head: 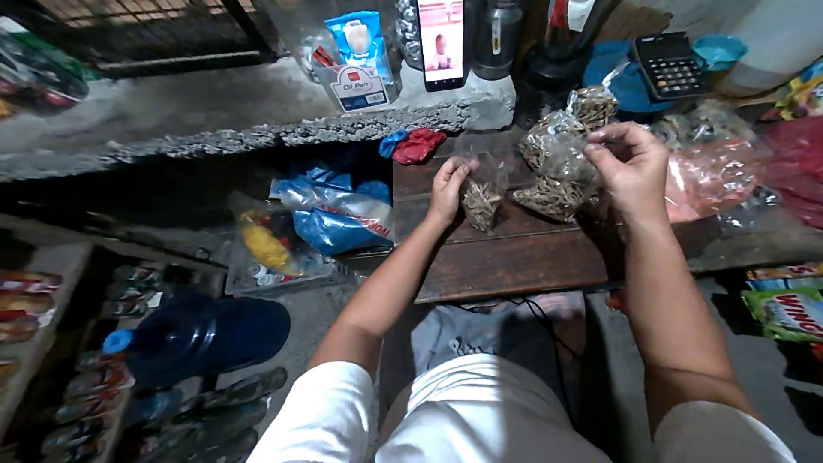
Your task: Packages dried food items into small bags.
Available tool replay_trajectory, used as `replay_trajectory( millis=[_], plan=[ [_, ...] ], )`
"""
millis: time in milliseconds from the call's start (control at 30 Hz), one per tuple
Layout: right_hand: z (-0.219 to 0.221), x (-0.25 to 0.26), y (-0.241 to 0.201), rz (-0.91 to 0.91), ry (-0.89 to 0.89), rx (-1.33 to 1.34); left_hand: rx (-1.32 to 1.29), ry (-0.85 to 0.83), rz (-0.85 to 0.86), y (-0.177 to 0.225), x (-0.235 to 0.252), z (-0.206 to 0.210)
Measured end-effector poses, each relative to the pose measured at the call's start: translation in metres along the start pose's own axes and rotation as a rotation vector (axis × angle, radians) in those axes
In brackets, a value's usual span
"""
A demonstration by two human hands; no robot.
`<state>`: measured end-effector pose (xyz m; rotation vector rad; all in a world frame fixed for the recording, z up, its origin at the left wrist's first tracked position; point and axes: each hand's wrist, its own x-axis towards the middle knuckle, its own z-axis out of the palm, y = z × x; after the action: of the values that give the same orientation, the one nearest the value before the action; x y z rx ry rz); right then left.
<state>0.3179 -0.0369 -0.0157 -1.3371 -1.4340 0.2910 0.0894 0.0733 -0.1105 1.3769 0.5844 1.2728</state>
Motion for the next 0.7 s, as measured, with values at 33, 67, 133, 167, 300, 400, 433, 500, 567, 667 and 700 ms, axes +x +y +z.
replay_trajectory(
  millis=[33, 67, 133, 167, 300, 400, 433, 500, 567, 667, 700],
  plan=[
    [0.002, 0.001, 0.002, -0.005, -0.010, 0.005, 0.001, 0.016, 0.013, 0.001, 0.001, 0.000],
    [0.003, 0.001, 0.004, -0.006, -0.030, -0.007, 0.010, 0.032, 0.025, 0.001, 0.002, -0.001],
    [0.006, 0.001, 0.006, 0.014, -0.066, -0.041, 0.012, 0.043, 0.057, -0.004, 0.006, -0.004],
    [0.007, 0.001, 0.007, 0.019, -0.066, -0.045, 0.008, 0.045, 0.061, -0.006, 0.007, -0.005],
    [0.006, 0.003, 0.008, -0.003, 0.059, -0.041, -0.009, 0.046, 0.036, -0.010, 0.007, -0.007],
    [0.004, 0.002, 0.005, 0.000, 0.096, -0.273, -0.013, 0.055, 0.042, -0.012, 0.007, -0.008],
    [0.005, -0.002, 0.003, -0.062, 0.136, -0.366, -0.010, 0.058, 0.040, -0.010, 0.006, -0.007],
    [0.011, -0.015, -0.007, -0.277, 0.271, -0.449, -0.005, 0.059, 0.044, -0.005, 0.004, -0.006],
    [0.021, -0.036, -0.023, -0.416, 0.291, -0.377, 0.003, 0.067, 0.034, 0.003, -0.002, -0.004],
    [0.049, -0.061, -0.032, -0.336, 0.131, -0.109, 0.009, 0.062, 0.033, 0.019, -0.014, 0.000],
    [0.057, -0.064, -0.031, -0.239, 0.060, -0.053, 0.020, 0.046, 0.051, 0.023, -0.020, 0.000]
  ],
)
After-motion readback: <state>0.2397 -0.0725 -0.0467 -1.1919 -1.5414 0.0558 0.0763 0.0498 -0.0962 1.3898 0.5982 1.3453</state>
